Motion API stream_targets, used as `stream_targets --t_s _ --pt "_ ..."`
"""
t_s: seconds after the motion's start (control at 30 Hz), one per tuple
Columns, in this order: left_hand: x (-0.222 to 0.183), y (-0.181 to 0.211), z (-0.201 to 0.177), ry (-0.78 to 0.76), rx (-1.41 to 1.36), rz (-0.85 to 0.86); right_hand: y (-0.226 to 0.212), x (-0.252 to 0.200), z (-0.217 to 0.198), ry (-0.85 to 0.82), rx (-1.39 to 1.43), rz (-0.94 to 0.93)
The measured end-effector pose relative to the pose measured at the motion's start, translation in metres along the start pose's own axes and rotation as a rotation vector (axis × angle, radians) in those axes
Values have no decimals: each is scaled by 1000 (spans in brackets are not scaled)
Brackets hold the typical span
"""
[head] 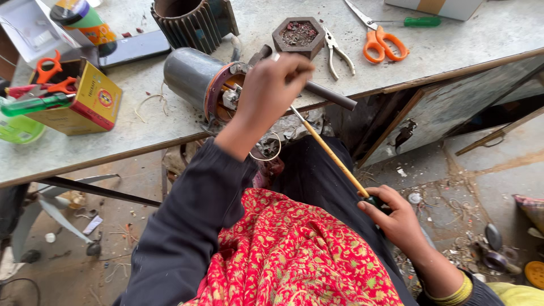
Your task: The person repairs an electrical motor by using a hammer to tap the housing, a screwdriver to adjust internal components, and pliers to manipulate wires. They repeatedly reposition the motor and tools on the workbench while working on the wiring.
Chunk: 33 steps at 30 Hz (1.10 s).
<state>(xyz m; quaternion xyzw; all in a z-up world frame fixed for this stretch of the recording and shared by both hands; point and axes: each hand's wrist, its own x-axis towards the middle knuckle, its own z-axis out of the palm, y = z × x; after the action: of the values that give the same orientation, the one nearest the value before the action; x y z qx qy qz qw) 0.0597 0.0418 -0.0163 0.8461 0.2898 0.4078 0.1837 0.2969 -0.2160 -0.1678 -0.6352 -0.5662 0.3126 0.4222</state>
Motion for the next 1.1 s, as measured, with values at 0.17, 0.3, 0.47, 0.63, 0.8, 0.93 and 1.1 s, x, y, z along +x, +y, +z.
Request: stream_targets --t_s 0.17,0.3,0.47,0.63,0.8,0.93,1.1 --pt "68 -47 43 23 605 -23 -1 0 -2 -33 50 54" --pt "97 -75 62 -25 807 -69 -4 -2 -2 -45 118 170" --pt "91 -75 63 -26 744 -77 -6 -4 -9 -36 103 149" --pt "47 -32 16 -6 563 -3 -8 -7 -12 -25 110 139" --pt "2 0 -71 -102 679 125 -10 -8 -12 -37 115 148" --pt "-21 12 -82 -189 806 174 -8 -6 -7 -44 91 86" --pt "-44 6 -82 -95 827 140 -9 -6 -2 -40 21 84"
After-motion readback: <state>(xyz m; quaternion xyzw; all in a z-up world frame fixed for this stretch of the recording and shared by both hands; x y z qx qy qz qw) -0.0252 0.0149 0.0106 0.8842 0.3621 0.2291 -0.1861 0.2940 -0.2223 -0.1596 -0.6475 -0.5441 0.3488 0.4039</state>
